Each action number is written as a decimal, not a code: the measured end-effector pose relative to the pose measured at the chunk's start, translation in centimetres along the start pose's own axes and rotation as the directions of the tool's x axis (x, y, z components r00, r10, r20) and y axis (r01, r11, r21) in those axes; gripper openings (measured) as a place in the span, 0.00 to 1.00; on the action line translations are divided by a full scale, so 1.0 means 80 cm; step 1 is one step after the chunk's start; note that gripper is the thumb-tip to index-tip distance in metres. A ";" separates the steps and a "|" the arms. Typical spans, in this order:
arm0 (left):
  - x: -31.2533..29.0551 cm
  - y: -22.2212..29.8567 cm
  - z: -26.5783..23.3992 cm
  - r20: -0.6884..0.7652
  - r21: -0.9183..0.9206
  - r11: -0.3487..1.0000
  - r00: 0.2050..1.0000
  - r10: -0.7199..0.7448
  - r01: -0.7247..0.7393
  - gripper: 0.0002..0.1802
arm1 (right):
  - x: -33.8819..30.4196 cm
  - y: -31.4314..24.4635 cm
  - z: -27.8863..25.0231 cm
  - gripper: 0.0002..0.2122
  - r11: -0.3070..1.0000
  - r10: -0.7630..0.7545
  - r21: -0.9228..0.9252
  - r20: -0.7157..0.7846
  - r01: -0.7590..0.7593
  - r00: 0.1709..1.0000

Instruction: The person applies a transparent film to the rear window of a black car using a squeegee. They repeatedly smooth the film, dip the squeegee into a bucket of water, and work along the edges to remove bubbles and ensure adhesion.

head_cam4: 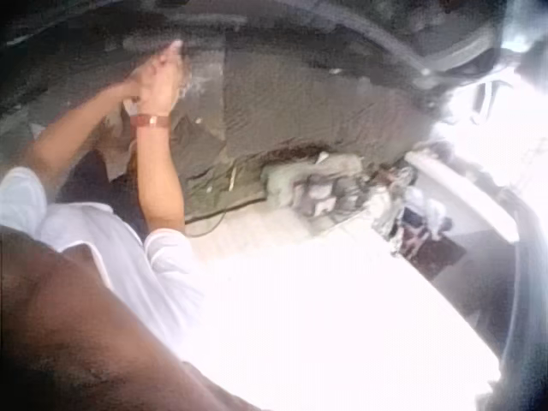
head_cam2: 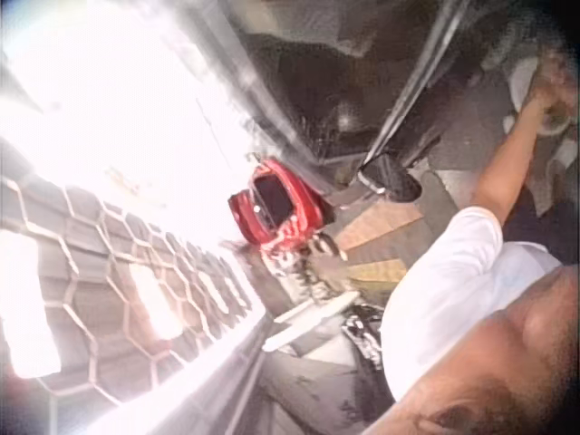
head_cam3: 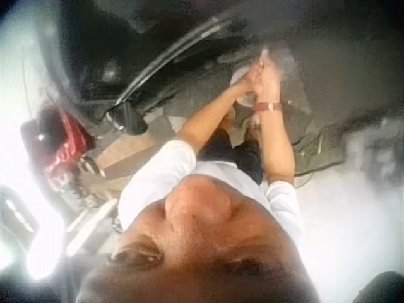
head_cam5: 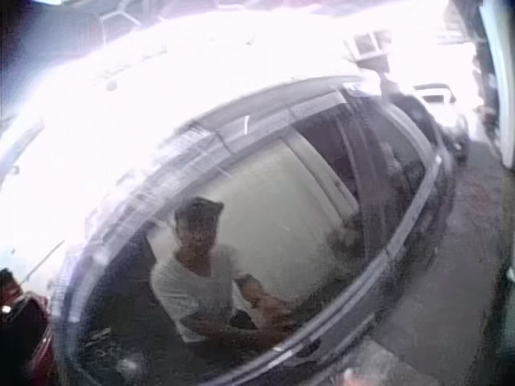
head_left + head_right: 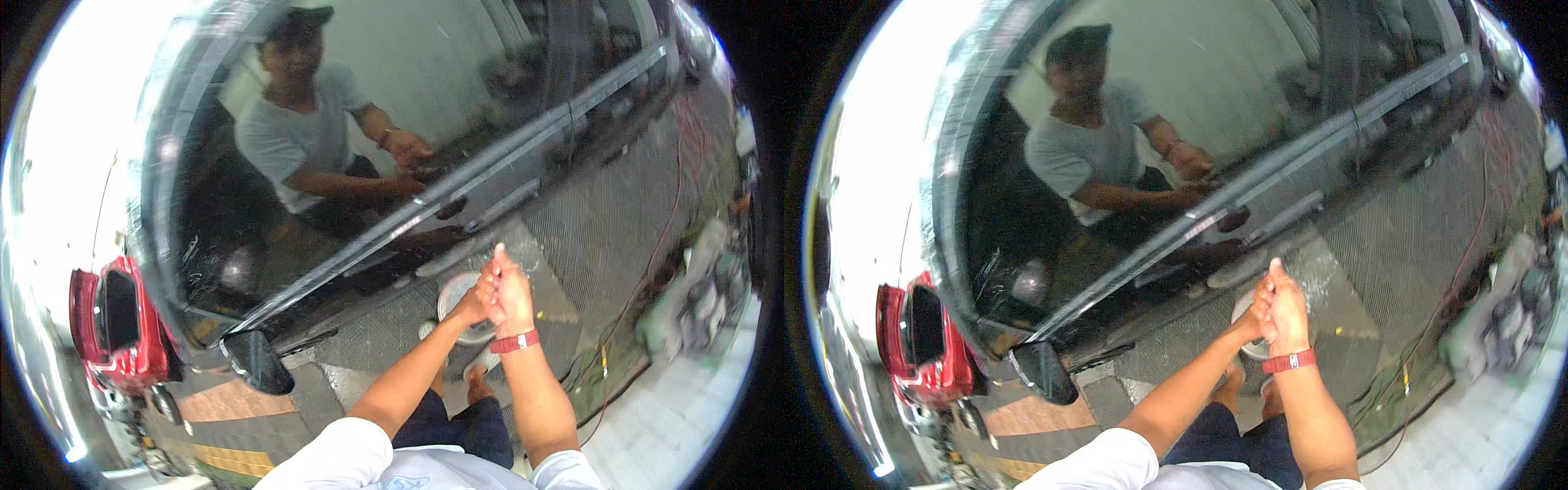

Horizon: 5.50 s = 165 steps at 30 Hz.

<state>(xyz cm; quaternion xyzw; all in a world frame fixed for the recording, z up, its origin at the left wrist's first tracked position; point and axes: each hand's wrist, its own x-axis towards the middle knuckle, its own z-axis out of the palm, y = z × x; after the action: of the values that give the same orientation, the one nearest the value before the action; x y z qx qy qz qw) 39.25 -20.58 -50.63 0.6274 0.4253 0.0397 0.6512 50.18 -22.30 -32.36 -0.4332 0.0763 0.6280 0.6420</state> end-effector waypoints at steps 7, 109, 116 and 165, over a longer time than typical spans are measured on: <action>-0.230 0.246 -0.139 -0.117 0.523 0.805 0.913 0.392 -0.279 0.29 | -0.153 -0.162 0.411 0.13 0.511 -0.399 -0.350 0.712 0.785 0.578; -0.462 0.523 -0.568 -0.105 0.980 0.039 0.334 0.937 0.197 0.26 | -0.272 0.039 -0.559 0.23 0.227 -0.721 -0.894 -0.420 -0.385 0.551; -0.482 0.522 -0.569 -0.122 0.972 0.047 0.323 0.938 0.231 0.25 | -0.259 0.037 -0.540 0.24 0.153 -0.686 -0.939 -0.326 -0.308 0.651; -0.426 0.530 -0.526 -0.012 0.986 -0.005 0.100 0.995 0.167 0.28 | -0.147 -0.018 -0.176 0.17 0.072 -0.679 -0.963 0.143 0.259 0.720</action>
<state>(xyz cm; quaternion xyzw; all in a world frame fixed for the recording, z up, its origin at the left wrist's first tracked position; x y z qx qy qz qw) 12.68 1.33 8.85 0.8316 0.2933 0.3823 -0.2762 55.34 -39.98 -32.77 -0.8262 -0.3496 0.2033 0.3922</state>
